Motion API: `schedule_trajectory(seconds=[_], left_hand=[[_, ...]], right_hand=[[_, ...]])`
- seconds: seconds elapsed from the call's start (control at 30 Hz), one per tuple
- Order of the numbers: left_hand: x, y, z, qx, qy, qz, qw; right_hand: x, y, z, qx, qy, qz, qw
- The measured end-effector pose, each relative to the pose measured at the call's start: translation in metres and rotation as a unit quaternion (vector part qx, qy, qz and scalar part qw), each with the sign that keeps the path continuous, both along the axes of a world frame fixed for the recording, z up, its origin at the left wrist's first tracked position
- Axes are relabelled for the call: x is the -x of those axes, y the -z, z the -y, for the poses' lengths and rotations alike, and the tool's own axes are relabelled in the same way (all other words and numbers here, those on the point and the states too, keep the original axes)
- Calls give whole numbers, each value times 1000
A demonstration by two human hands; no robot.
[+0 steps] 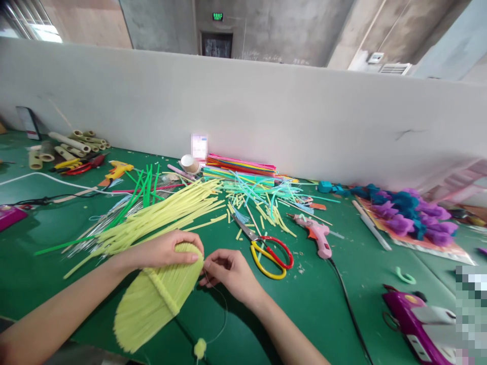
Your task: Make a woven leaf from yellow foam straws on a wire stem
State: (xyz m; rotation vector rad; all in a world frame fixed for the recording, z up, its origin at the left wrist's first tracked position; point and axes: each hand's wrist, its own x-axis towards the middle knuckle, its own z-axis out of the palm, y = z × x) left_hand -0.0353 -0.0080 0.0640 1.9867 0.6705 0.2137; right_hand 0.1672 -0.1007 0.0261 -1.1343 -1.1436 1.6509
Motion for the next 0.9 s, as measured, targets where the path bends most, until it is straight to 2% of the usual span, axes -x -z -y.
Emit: schedule_trajectory(seconds=[0.13, 0.37, 0.7, 0.9], left_hand=[[-2, 5, -1, 15, 16, -3, 1000], [-6, 11, -2, 59, -13, 5, 998], [-9, 14, -3, 86, -3, 15, 996], [-6, 13, -2, 151, -45, 22, 987]], right_hand=[[4, 1, 0, -4, -4, 15, 1000], [6, 1, 0, 0, 9, 12, 1000], [7, 4, -1, -3, 17, 38, 999], [5, -2, -2, 7, 21, 17, 1000]])
